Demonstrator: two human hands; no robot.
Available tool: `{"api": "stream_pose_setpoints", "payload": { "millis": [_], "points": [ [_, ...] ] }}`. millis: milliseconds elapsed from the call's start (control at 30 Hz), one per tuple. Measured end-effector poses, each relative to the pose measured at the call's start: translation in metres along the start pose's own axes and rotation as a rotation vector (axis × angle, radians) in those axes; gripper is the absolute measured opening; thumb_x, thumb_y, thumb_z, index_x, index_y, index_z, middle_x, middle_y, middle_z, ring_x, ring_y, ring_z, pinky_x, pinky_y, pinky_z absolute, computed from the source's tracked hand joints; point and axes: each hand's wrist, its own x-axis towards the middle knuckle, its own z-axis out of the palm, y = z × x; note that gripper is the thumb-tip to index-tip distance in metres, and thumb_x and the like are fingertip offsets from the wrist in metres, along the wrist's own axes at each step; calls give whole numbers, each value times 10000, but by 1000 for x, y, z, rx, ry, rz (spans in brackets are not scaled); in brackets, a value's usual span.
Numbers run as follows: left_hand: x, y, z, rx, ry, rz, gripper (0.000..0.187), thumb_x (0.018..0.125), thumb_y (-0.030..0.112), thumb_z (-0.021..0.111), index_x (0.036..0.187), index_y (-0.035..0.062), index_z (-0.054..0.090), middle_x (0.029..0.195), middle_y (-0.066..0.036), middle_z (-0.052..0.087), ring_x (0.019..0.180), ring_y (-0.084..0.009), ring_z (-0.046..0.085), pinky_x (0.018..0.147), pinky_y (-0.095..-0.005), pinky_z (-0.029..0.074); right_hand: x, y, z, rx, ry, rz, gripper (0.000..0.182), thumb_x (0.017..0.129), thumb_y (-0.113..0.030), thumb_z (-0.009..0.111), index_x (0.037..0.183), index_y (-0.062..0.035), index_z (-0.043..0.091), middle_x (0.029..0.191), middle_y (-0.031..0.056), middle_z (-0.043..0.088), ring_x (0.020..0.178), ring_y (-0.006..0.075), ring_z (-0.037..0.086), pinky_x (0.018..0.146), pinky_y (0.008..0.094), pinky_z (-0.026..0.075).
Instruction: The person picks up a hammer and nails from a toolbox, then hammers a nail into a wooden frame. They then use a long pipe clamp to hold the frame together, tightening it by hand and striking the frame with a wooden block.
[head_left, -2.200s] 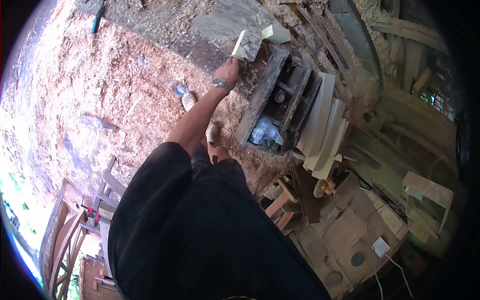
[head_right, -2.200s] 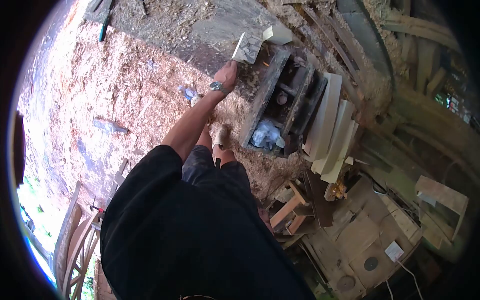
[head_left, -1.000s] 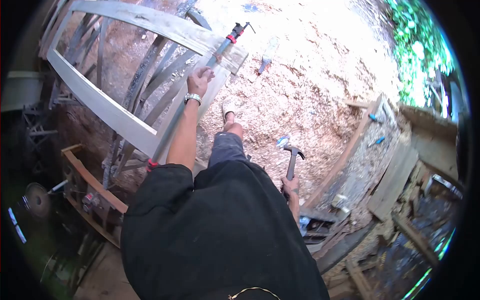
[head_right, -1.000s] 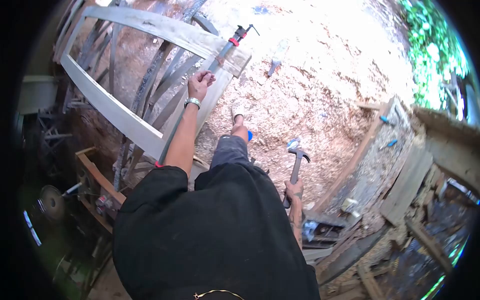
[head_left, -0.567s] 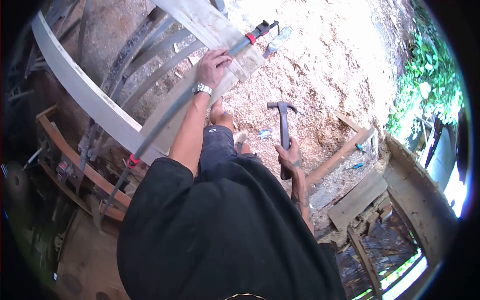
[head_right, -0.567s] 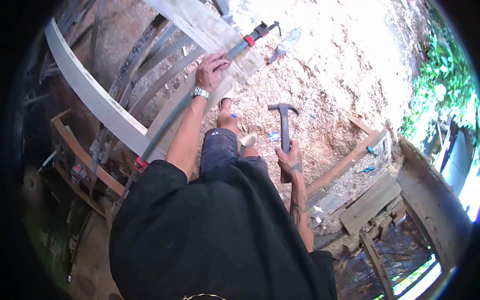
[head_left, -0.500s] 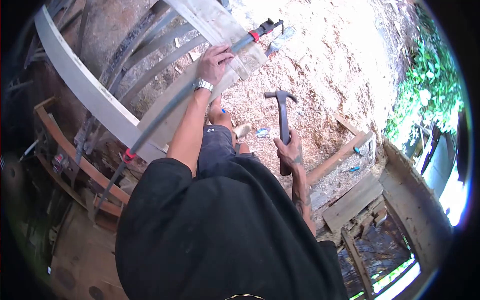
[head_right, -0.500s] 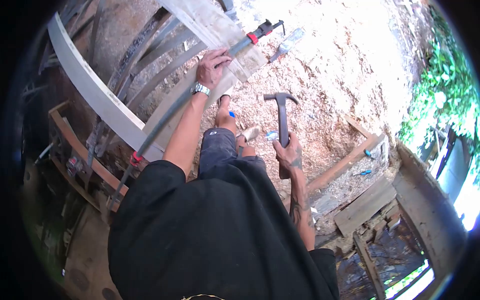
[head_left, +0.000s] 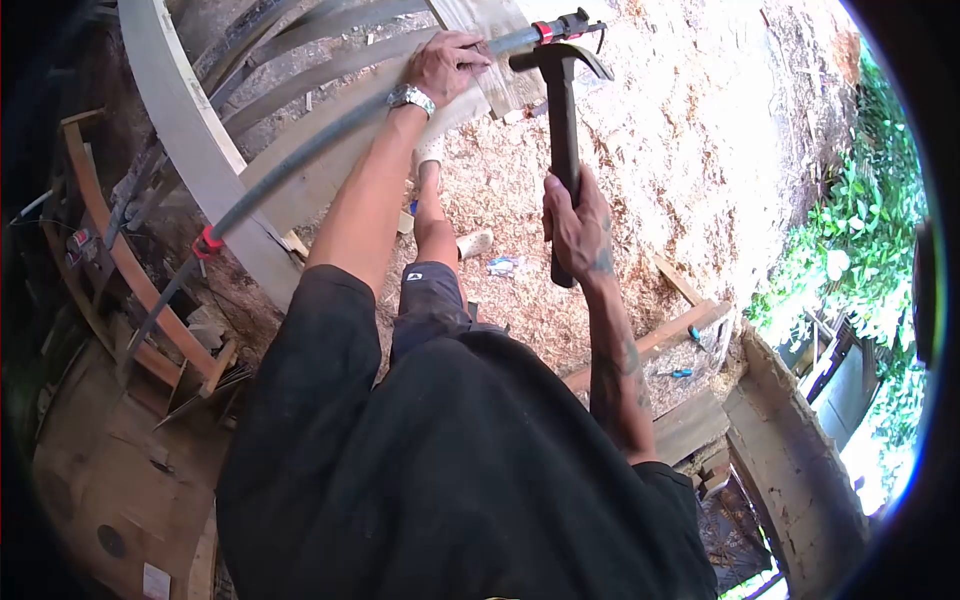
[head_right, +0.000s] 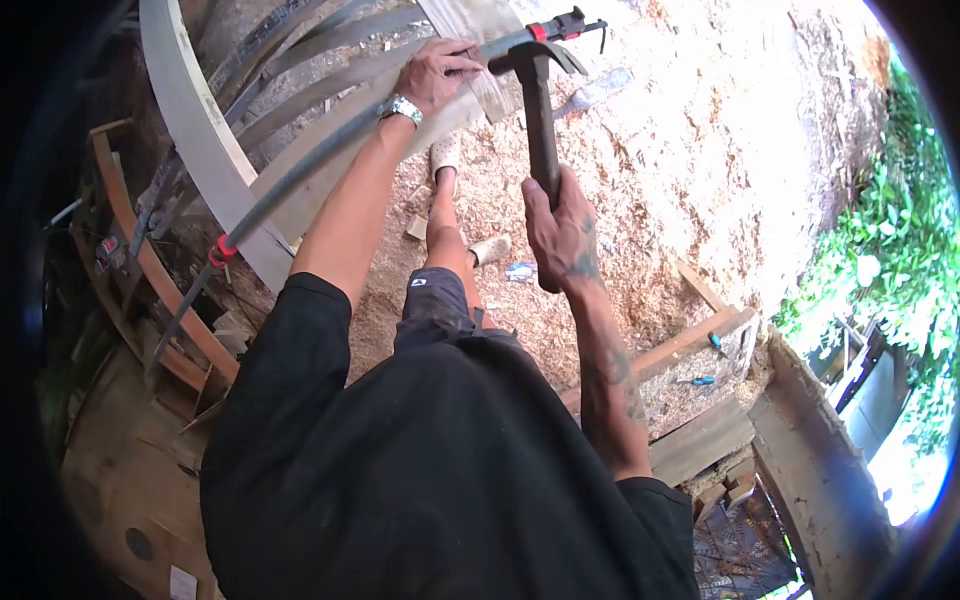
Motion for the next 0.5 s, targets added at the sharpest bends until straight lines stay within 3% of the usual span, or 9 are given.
{"api": "stream_pose_setpoints", "payload": {
  "millis": [133, 267, 367, 500],
  "points": [
    [6, -7, 5, 5, 8, 31, 101, 816, 282, 797, 914, 291, 821, 1257, 19, 712, 1199, -225, 625, 1026, -360, 519, 8, -15, 10, -164, 206, -325, 236, 989, -176, 613, 1153, -25, 533, 638, 111, 578, 530, 213, 593, 504, 375, 455],
    [4, -3, 0, -10, 7, 25, 131, 794, 261, 807, 923, 262, 824, 1267, 23, 706, 1195, -223, 621, 1033, -345, 510, 33, 19, 40, -89, 270, -345, 202, 985, -165, 615, 1107, -49, 503, 618, 122, 584, 500, 241, 612, 475, 391, 461],
    [5, 2, -3, 20, -10, -24, 138, 784, 253, 812, 921, 262, 822, 1280, 29, 698, 1213, -214, 609, 1036, -356, 507, 57, 44, 48, -316, 71, -98, 201, 998, -206, 587, 1084, -45, 502, 601, 141, 587, 482, 277, 608, 463, 435, 467],
    [5, 5, -7, 32, -54, -22, 144, 794, 240, 801, 933, 273, 817, 1305, 40, 679, 1242, -204, 590, 1051, -390, 482, 51, 44, 41, -196, 185, -161, 200, 997, -207, 586, 1056, -31, 513, 614, 167, 587, 499, 303, 609, 467, 446, 464]
  ]
}}
